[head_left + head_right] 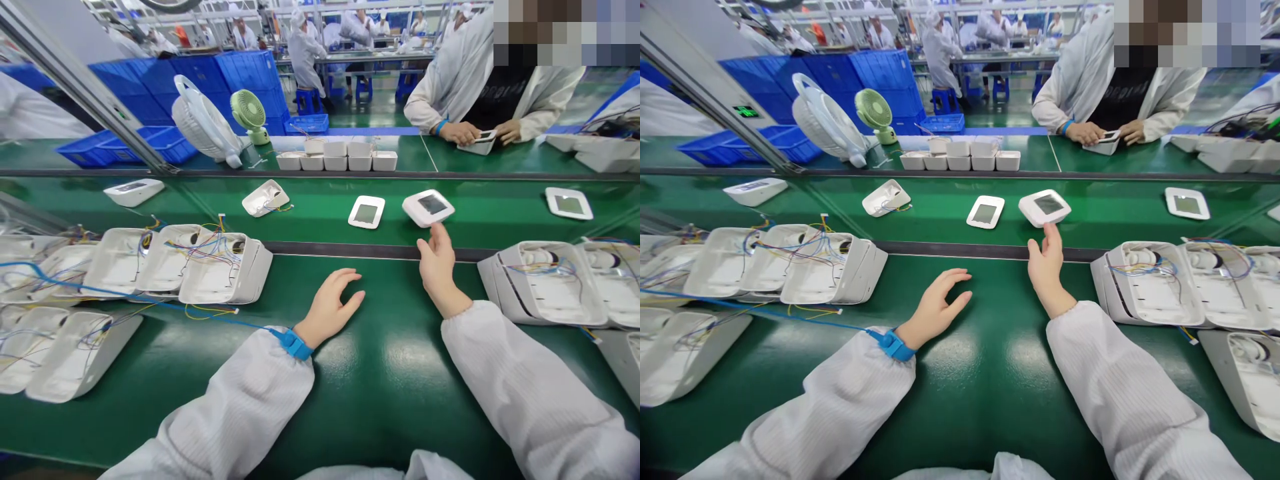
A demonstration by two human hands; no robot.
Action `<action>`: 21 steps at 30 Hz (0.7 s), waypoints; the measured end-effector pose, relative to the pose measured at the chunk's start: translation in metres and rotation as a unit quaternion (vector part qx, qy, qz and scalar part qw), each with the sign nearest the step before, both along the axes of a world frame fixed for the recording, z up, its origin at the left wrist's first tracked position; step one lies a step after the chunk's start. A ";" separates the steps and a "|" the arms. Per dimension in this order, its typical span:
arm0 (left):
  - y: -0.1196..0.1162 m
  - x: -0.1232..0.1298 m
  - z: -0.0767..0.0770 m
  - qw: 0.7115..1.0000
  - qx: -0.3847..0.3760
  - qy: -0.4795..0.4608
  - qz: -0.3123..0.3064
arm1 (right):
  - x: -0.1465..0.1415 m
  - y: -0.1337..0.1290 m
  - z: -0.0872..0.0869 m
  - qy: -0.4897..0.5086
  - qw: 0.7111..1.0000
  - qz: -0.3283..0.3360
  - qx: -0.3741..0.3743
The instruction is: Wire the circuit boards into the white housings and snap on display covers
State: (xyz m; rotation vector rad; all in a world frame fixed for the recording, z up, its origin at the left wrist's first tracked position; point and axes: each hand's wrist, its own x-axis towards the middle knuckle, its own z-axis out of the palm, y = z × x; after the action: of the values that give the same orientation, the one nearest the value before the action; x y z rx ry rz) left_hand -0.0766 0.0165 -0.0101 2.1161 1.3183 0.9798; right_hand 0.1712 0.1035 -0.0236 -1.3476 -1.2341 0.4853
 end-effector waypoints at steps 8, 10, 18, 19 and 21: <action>-0.002 0.005 0.003 0.999 0.018 0.029 -0.006 | -0.078 0.051 0.019 -0.346 0.918 0.195 -0.010; -0.006 0.003 0.001 1.000 0.024 0.011 -0.004 | -0.094 0.076 0.020 -0.384 0.902 0.190 -0.053; 0.092 0.009 0.026 0.976 0.103 -0.095 0.169 | -0.096 0.089 0.026 -0.334 0.928 0.128 -0.102; 0.119 0.007 0.035 0.955 0.085 -0.116 0.261 | -0.089 0.083 0.027 -0.318 0.936 0.113 -0.103; 0.168 0.000 0.051 0.930 0.056 -0.126 0.341 | -0.070 0.068 0.025 -0.280 0.950 0.092 -0.106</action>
State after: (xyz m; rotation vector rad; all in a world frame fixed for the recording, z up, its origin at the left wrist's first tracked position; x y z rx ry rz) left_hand -0.0769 0.1841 0.0409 1.5289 1.9366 1.5655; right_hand 0.1012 0.1719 0.0014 -1.6245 -1.8263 0.3809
